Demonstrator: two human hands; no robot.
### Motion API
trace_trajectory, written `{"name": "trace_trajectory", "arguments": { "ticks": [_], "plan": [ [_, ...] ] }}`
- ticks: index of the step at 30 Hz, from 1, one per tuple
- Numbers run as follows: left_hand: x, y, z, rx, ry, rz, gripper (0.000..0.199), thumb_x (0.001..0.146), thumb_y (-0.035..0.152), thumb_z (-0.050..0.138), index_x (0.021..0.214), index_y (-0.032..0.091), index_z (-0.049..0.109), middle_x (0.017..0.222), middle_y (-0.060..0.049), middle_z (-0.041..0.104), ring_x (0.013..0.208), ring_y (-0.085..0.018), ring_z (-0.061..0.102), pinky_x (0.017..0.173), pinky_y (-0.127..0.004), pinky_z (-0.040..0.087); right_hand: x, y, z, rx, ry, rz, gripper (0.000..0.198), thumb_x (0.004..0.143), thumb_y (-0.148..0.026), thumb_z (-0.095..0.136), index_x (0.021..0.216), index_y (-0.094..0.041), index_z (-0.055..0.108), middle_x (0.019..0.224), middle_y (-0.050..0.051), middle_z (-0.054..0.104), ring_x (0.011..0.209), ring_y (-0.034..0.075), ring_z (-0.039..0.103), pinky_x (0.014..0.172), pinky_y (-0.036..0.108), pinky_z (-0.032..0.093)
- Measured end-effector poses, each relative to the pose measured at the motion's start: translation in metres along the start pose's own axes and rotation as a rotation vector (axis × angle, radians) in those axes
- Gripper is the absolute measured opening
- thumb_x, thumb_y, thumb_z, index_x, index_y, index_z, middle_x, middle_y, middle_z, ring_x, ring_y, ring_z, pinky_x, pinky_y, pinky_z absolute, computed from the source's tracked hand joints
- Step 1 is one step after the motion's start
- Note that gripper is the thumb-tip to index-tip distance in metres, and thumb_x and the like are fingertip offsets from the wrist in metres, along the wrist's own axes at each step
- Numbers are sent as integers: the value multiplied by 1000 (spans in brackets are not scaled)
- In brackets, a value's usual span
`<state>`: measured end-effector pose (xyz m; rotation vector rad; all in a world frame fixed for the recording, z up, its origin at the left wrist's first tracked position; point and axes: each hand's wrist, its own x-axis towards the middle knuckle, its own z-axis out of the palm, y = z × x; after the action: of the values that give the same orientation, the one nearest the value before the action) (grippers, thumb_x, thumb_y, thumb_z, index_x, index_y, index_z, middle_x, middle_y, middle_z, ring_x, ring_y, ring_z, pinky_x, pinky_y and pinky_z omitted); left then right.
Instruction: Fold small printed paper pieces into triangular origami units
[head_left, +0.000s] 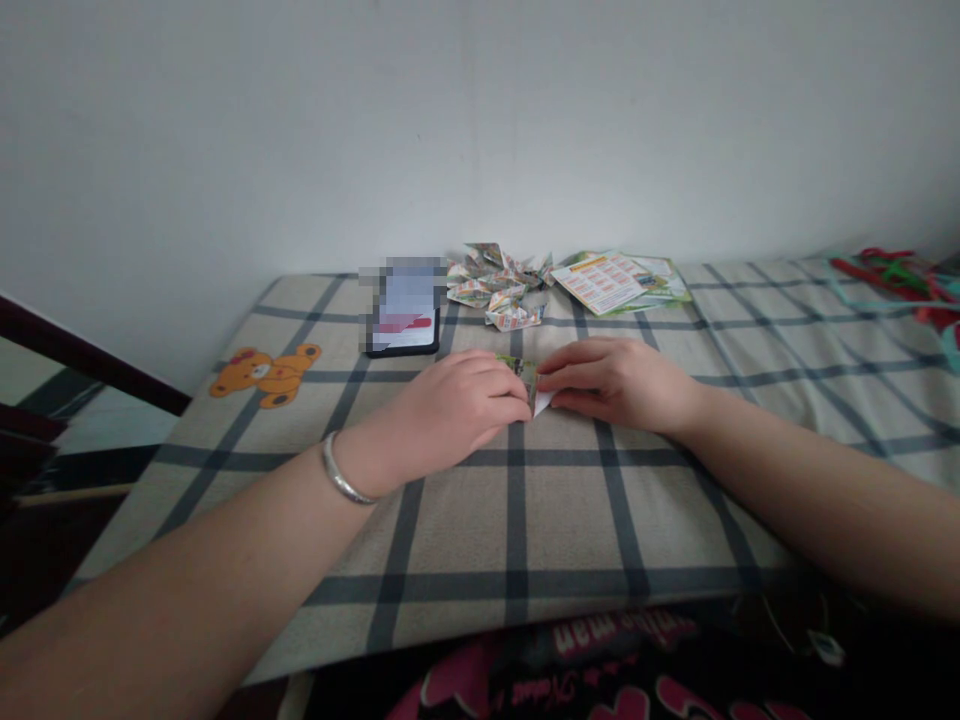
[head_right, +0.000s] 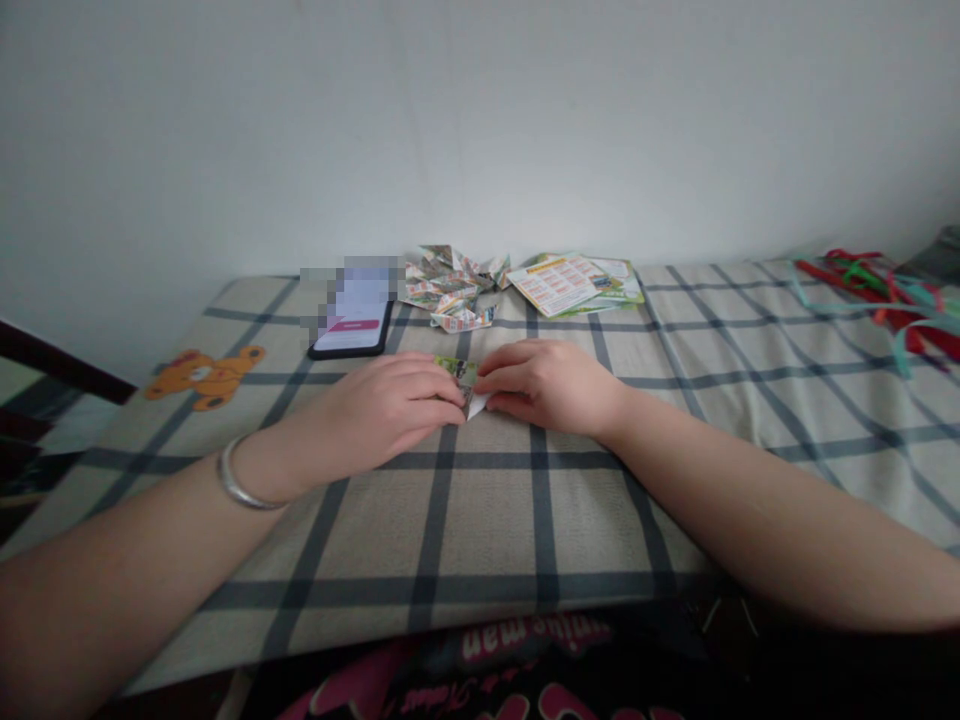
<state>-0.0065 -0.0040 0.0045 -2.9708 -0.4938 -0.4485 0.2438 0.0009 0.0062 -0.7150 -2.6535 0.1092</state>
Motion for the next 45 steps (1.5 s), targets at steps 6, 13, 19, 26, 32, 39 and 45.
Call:
{"name": "trace_trajectory", "arguments": {
  "ticks": [6, 13, 19, 26, 32, 39, 45],
  "plan": [
    [0, 0, -1, -84, 22, -39, 21, 91, 14, 53, 100, 21, 70, 107, 0, 69, 103, -19, 59, 96, -39, 48, 2, -5, -2, 51, 33, 53, 21, 92, -25, 58, 106, -20, 73, 103, 7, 72, 88, 16, 67, 77, 27, 51],
    [-2, -2, -1, -167, 17, -63, 24, 92, 15, 51, 103, 24, 71, 111, 0, 69, 105, -18, 60, 94, -36, 50, 5, -5, 4, 147, 67, 192, 16, 89, -27, 63, 99, -20, 74, 87, 4, 73, 80, 15, 64, 73, 28, 47],
    [-3, 2, 1, -149, -7, -53, 24, 93, 20, 54, 112, 23, 68, 116, -2, 67, 109, -20, 59, 95, -38, 50, 8, -6, 9, 247, 104, 427, 9, 84, -27, 67, 83, -18, 65, 75, 0, 67, 68, 13, 60, 63, 24, 44],
    [-4, 3, 0, -190, -35, -108, 25, 93, 21, 55, 113, 27, 67, 118, 0, 65, 111, -18, 58, 97, -37, 48, 11, -8, 7, 94, 55, 374, 7, 83, -24, 66, 81, -18, 67, 77, 2, 68, 72, 14, 59, 67, 25, 43],
    [-5, 3, -1, -185, -34, -97, 25, 92, 20, 55, 114, 26, 67, 119, -2, 65, 112, -19, 57, 98, -37, 48, 7, -2, 1, 151, 10, 318, 7, 85, -24, 63, 85, -19, 68, 81, 2, 70, 75, 14, 61, 70, 27, 44],
    [-4, 2, -2, -193, -39, -87, 24, 91, 19, 56, 112, 24, 68, 117, -1, 66, 111, -17, 58, 98, -36, 48, 2, 8, -2, 499, -38, 359, 17, 84, -30, 65, 96, -19, 66, 87, 3, 71, 77, 14, 65, 69, 27, 51],
    [-4, 4, -4, -168, -70, -94, 25, 91, 20, 56, 114, 24, 67, 118, -2, 65, 110, -18, 58, 97, -37, 48, 3, 14, -14, 496, -192, 111, 14, 87, -31, 65, 86, -19, 72, 93, 5, 72, 87, 15, 65, 84, 30, 50]
  ]
}}
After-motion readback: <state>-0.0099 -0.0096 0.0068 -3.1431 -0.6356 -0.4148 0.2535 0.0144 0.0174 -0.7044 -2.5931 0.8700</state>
